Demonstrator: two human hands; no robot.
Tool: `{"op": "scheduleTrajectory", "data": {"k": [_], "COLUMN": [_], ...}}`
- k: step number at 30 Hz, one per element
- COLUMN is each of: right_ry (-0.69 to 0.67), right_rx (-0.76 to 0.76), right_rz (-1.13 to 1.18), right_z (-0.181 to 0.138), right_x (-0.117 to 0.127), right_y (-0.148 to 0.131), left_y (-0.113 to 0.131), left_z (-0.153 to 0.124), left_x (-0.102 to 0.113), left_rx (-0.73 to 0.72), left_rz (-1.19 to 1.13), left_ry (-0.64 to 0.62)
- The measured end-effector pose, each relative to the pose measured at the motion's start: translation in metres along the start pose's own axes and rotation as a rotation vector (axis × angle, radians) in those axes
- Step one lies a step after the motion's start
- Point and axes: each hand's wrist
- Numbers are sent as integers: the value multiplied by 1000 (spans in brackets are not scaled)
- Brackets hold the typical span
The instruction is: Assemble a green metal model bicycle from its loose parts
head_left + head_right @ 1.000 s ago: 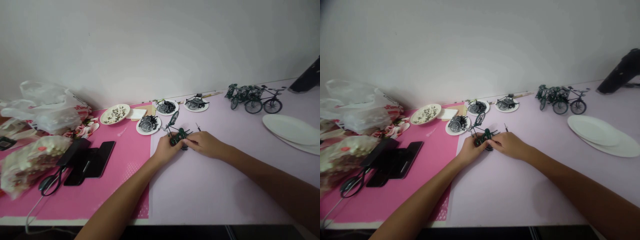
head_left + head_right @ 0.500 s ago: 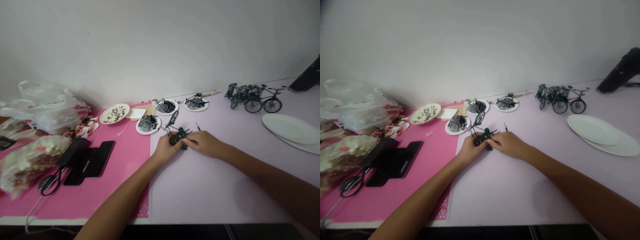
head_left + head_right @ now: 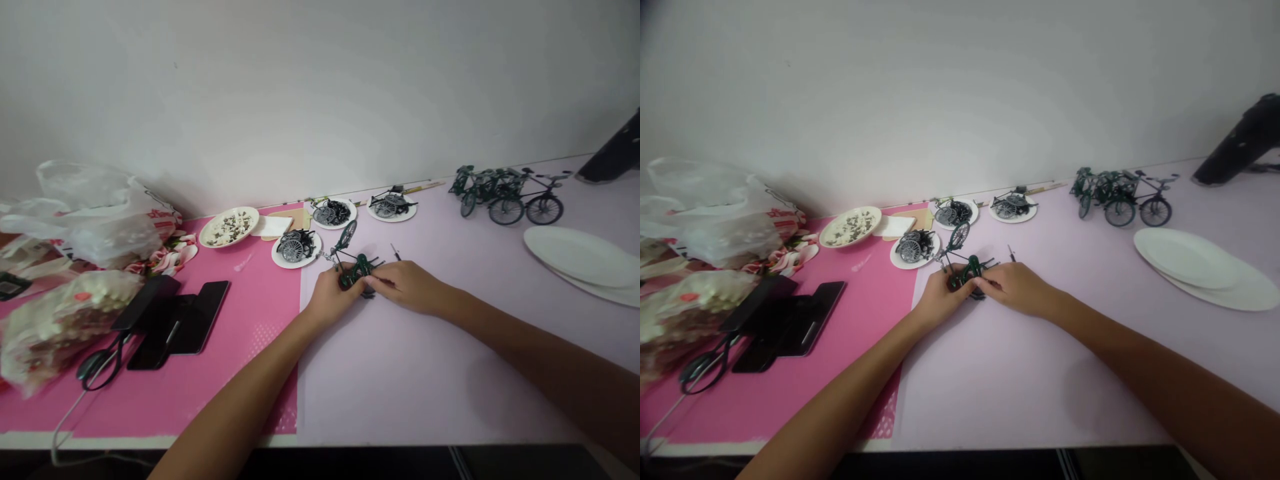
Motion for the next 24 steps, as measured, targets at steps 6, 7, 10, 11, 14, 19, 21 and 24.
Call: {"op": "scheduleTrajectory", "data": {"k": [6,7,10,11,14,19,21,24], "right_ry": [5,4,3,4,4,2,4,11], "right_rx": [-5,-5,-1,1,-3,-9,-8,-4], "right_rz": [-1,-1,-3,-3,1,4,1,0], "right_z": [0,0,0,0,0,0,0,0], "right_x": [0,-1,-1,-1,-1,-1,-1,-1], "right_y": [1,1,1,1,1,1,1,1], "left_y": [-2,-2,0,0,1,0,0,0], "left_z": [0,0,0,0,0,0,0,0], "left_x": [0,0,0,0,0,0,0,0], "left_rx": [-1,-3,-3,-2,-4,-9,-5,1], "left_rz": [4,3,4,5,8,-5,-8,9], "left_ry": [-3,-4,-7,-6,-3,10,10,3]}}
Point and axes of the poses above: each hand's wrist, its own z-axis towards the middle knuckle, its own x-axis out of the back of the hand, y = z × x, and after that the axes turned 10 degrees about -y, right-handed
